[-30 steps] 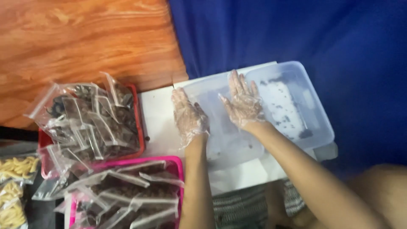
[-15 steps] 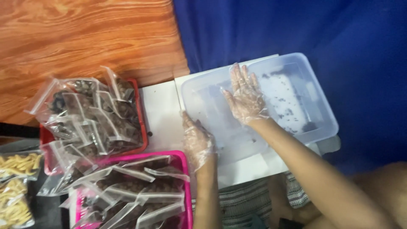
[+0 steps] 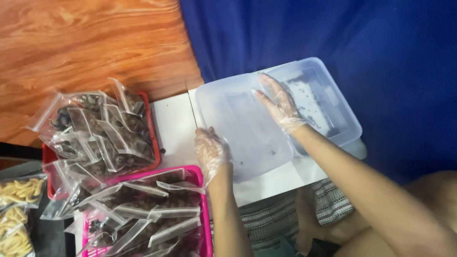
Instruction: The person organizes small plastic bags containing round brown snacks by moving them between plastic baskets by hand.
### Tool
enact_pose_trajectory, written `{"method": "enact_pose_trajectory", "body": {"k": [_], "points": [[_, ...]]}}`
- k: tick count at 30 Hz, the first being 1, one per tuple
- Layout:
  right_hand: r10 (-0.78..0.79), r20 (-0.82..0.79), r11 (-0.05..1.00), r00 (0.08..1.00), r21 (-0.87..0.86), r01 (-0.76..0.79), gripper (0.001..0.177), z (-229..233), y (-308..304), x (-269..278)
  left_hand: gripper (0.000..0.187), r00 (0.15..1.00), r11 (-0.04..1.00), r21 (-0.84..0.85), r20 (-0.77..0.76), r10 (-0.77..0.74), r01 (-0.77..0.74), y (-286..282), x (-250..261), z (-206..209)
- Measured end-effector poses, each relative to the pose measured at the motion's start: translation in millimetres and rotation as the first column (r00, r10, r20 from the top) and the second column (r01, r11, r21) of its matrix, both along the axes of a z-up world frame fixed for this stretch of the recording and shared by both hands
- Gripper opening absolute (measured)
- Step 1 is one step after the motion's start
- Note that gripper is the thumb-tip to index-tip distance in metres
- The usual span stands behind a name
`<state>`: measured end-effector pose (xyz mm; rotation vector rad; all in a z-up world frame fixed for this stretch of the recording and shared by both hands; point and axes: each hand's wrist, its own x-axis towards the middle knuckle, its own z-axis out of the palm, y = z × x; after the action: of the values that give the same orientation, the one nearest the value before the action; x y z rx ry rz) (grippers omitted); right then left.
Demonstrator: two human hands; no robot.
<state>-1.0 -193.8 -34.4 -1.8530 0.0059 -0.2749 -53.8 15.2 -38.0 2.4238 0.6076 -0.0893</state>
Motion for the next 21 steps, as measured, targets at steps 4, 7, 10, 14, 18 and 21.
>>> {"method": "enact_pose_trajectory", "body": {"k": [4,7,10,14,18,21], "points": [[0.105,0.07,0.954,0.992,0.276,-0.121,0.055,30.0,-9.4,-12.1,0.035,0.999,0.998,0.048,0.001,-0.043,0.043,1.6,-15.9,42.4],[0.236,0.032,0.972,0.971,-0.021,-0.235,0.081,108.4,-13.5,-44.7,0.033,0.996,0.989,0.115,-0.009,-0.094,0.094,0.8,-24.9,79.8],[0.101,-0.218,0.9,0.971,-0.395,-0.183,0.1,171.2,-18.4,-66.9,0.039,0.993,0.985,-0.148,-0.072,-0.099,0.087,-17.1,-21.9,99.2],[-0.328,-0.513,0.793,0.793,-0.606,-0.064,0.089,179.7,-58.2,-68.1,0.055,0.96,0.901,-0.398,-0.137,-0.242,0.171,-66.0,-16.4,107.1],[-0.417,-0.472,0.651,0.777,-0.751,-0.107,0.071,121.2,-127.8,-63.5,0.061,0.934,0.794,-0.564,-0.104,-0.341,0.227,-101.9,-5.3,60.1],[-0.47,-0.309,0.579,0.827,-0.815,0.025,0.064,79.0,-162.9,-47.3,0.044,0.957,0.594,-0.786,-0.01,-0.29,0.172,-116.3,-15.3,35.1]]}}
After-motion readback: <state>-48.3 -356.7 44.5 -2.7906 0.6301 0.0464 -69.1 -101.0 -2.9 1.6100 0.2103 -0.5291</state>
